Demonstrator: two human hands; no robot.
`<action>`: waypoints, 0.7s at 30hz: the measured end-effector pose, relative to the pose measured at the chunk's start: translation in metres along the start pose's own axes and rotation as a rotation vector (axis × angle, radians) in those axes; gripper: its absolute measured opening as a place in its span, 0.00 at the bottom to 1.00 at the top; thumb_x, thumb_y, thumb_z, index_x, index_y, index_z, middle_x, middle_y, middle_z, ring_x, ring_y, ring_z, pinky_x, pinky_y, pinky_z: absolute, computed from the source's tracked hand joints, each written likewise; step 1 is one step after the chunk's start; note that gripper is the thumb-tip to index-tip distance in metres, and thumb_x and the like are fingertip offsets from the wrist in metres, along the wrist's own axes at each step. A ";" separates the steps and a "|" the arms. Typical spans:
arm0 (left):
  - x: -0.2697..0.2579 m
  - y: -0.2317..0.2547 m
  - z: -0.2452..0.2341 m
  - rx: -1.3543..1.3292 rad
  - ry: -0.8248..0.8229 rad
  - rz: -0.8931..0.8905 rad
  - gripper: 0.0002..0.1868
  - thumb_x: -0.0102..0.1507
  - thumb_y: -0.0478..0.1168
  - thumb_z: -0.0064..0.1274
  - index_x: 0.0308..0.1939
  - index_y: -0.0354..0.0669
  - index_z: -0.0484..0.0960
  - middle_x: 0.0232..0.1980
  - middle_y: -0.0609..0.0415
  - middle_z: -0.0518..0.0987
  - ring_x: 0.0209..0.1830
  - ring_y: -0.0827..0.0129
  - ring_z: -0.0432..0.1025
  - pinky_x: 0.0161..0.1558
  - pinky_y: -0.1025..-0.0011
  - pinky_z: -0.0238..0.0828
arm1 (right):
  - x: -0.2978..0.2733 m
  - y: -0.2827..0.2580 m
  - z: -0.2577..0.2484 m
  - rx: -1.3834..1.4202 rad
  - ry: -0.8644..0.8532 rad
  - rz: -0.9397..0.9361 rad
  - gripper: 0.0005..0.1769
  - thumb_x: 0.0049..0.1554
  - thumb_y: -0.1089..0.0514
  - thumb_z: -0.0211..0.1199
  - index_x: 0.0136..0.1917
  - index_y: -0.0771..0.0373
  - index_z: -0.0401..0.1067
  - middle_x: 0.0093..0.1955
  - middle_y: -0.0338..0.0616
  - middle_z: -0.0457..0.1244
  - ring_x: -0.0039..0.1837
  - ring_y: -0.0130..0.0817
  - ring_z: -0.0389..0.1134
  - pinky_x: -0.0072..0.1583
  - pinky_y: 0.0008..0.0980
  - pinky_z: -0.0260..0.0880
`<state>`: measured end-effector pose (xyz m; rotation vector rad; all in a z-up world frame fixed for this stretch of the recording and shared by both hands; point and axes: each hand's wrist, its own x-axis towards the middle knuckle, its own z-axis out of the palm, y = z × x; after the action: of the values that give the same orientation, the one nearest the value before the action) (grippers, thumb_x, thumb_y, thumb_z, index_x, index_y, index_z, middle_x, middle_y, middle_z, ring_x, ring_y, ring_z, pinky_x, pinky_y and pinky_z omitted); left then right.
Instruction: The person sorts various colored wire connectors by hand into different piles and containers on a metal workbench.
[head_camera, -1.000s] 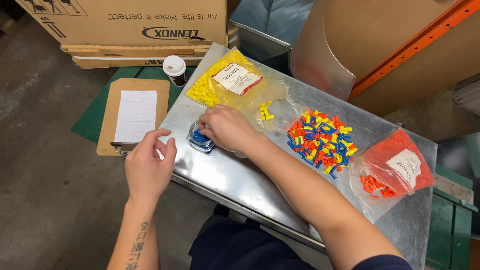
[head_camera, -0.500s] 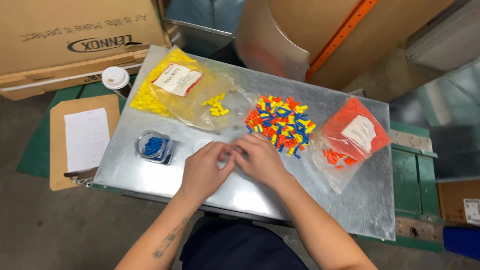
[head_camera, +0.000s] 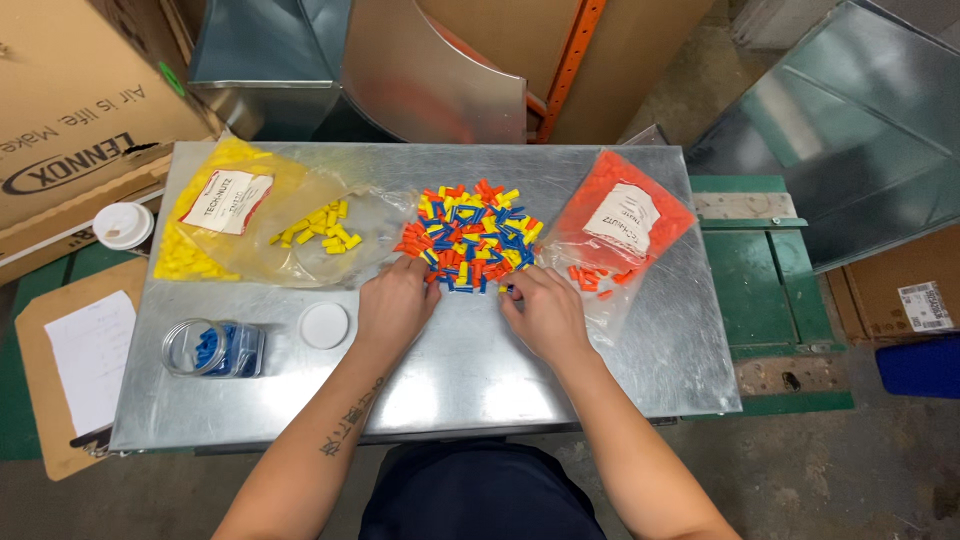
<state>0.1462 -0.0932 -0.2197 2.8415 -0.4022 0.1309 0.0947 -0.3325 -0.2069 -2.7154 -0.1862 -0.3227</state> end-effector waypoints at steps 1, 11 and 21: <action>-0.001 0.001 -0.003 0.000 0.001 0.003 0.10 0.62 0.48 0.61 0.41 0.50 0.84 0.39 0.57 0.80 0.42 0.58 0.81 0.42 0.60 0.80 | 0.004 -0.001 0.000 -0.001 0.002 0.002 0.08 0.53 0.52 0.72 0.48 0.48 0.81 0.36 0.33 0.65 0.48 0.35 0.71 0.54 0.35 0.72; -0.023 0.003 -0.045 -0.199 0.015 -0.096 0.09 0.63 0.50 0.59 0.43 0.56 0.82 0.33 0.63 0.81 0.38 0.64 0.82 0.40 0.64 0.79 | 0.049 -0.020 0.016 -0.003 -0.166 0.127 0.12 0.57 0.45 0.68 0.45 0.53 0.82 0.37 0.36 0.66 0.50 0.38 0.71 0.54 0.39 0.73; -0.015 0.019 -0.048 -0.356 0.083 -0.021 0.08 0.63 0.45 0.61 0.45 0.56 0.82 0.36 0.62 0.83 0.40 0.62 0.82 0.41 0.62 0.79 | 0.039 -0.033 -0.029 0.056 -0.077 0.133 0.11 0.53 0.47 0.71 0.44 0.53 0.81 0.36 0.37 0.66 0.49 0.41 0.72 0.52 0.41 0.74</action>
<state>0.1236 -0.0934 -0.1712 2.4803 -0.3402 0.1551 0.1209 -0.3112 -0.1593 -2.6700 -0.0354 -0.1716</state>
